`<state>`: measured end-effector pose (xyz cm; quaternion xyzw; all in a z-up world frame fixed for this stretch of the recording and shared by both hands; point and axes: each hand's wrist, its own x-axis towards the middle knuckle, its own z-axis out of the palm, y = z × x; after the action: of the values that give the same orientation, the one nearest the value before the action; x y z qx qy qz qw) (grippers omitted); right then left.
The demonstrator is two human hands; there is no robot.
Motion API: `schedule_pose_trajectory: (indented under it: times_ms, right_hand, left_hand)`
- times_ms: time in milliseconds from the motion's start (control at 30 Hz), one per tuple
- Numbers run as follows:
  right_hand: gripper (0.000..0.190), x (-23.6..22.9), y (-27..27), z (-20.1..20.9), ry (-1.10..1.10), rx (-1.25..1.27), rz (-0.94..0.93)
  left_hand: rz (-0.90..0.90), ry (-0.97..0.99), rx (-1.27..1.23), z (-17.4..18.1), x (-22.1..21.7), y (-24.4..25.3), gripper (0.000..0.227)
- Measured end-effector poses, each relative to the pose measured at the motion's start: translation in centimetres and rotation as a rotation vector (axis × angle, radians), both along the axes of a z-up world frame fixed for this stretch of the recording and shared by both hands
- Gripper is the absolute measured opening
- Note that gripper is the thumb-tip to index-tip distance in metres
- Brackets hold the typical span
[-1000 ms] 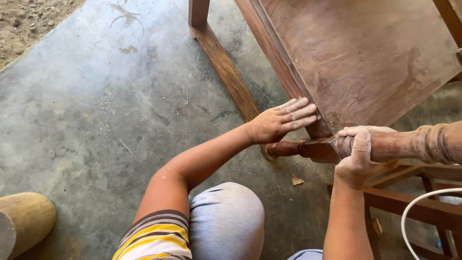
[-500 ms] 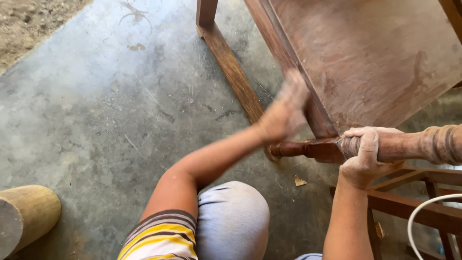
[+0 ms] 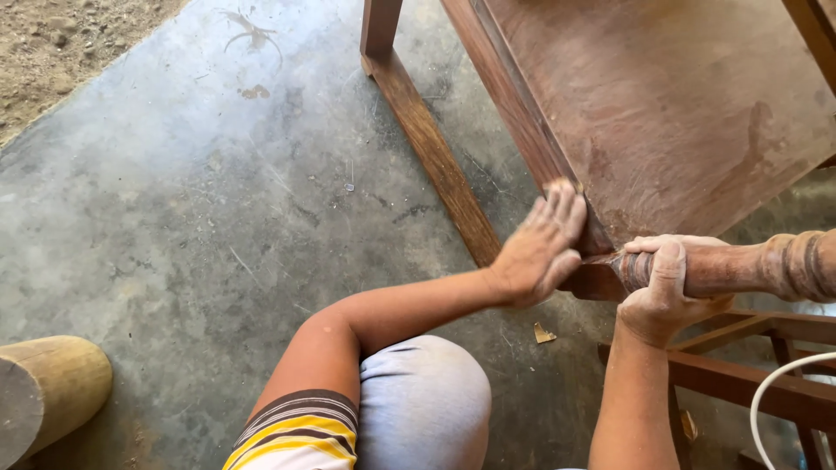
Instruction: Sanding the legs and frame of a wooden chair using sandpaper
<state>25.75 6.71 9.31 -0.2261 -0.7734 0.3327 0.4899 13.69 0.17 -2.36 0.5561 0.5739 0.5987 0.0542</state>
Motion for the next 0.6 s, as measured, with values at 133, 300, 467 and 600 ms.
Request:
schedule_pose_trajectory:
  times_ms: [133, 300, 467, 600]
  right_hand:
    - [0.017, 0.1, 0.1, -0.2, -0.017, 0.025, 0.008]
    - [0.008, -0.2, -0.2, -0.2, 0.045, 0.023, 0.024]
    - [0.006, 0.3, 0.5, -0.7, -0.002, 0.055, 0.001]
    - [0.008, 0.6, 0.6, -0.7, 0.005, -0.006, 0.004]
  left_hand:
    - [0.317, -0.264, 0.001, -0.8, -9.1, 4.1, 0.064]
    - [0.175, -0.278, 0.152, 1.3, -3.6, 0.5, 0.068]
    - [0.038, 0.413, -0.242, -2.6, -2.7, 0.1, 0.059]
    - [0.148, 0.023, -0.088, -0.3, -10.0, 3.1, 0.053]
